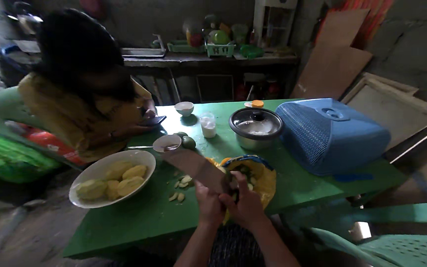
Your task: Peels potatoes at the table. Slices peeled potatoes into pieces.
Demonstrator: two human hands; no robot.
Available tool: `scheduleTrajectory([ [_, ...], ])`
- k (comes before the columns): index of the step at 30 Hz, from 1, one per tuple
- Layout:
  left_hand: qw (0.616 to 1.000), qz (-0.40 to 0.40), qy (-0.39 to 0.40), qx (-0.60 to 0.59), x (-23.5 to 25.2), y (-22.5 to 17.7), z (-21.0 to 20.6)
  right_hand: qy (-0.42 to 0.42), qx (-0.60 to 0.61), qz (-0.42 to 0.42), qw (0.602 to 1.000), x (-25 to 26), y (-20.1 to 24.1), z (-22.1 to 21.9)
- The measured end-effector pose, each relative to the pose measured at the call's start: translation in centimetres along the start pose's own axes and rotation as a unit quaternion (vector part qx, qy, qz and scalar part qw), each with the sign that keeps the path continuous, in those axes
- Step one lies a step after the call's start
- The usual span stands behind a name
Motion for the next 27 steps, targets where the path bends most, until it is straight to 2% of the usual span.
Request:
scheduleTrajectory([
  [3, 0.997, -0.026, 0.013, 0.077, -0.3, 0.3, 0.2, -0.013, 0.007, -0.027, 1.0, 0.6, -0.1, 0.2],
  [5, 0.994, -0.033, 0.009, 0.104, -0.7, 0.4, 0.4, 0.017, 0.053, -0.082, 0.995, 1.4, -0.6, 0.7],
  [7, 0.995, -0.01, 0.01, 0.098, -0.9, 0.3, 0.6, 0.049, 0.118, -0.117, 0.985, 2.0, -1.4, 0.8],
  [13, 0.999, 0.012, -0.001, 0.034, 0.8, -0.4, 1.2, 0.087, 0.185, -0.104, 0.973, 0.7, -1.3, 0.4],
  [16, 0.999, 0.0, 0.015, 0.031, 1.1, -0.5, 1.6, 0.101, 0.161, -0.065, 0.98, -0.6, -0.3, 0.3],
  [21, 0.998, -0.051, 0.024, 0.008, 0.3, -0.4, 1.6, 0.068, 0.042, 0.019, 0.997, -1.6, 0.5, -0.1],
  [27, 0.998, -0.055, 0.012, -0.03, -0.7, -0.2, 1.2, 0.055, 0.01, 0.021, 0.998, -1.8, 0.5, -0.2],
])
Point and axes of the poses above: each hand's wrist, its own x-axis towards the middle knuckle, its own z-axis out of the back of the hand, y = z × x, the point moved 1 cm from there along x, towards the middle knuckle, and after that the axes turned 2 degrees about -y, right-handed, at the moved point
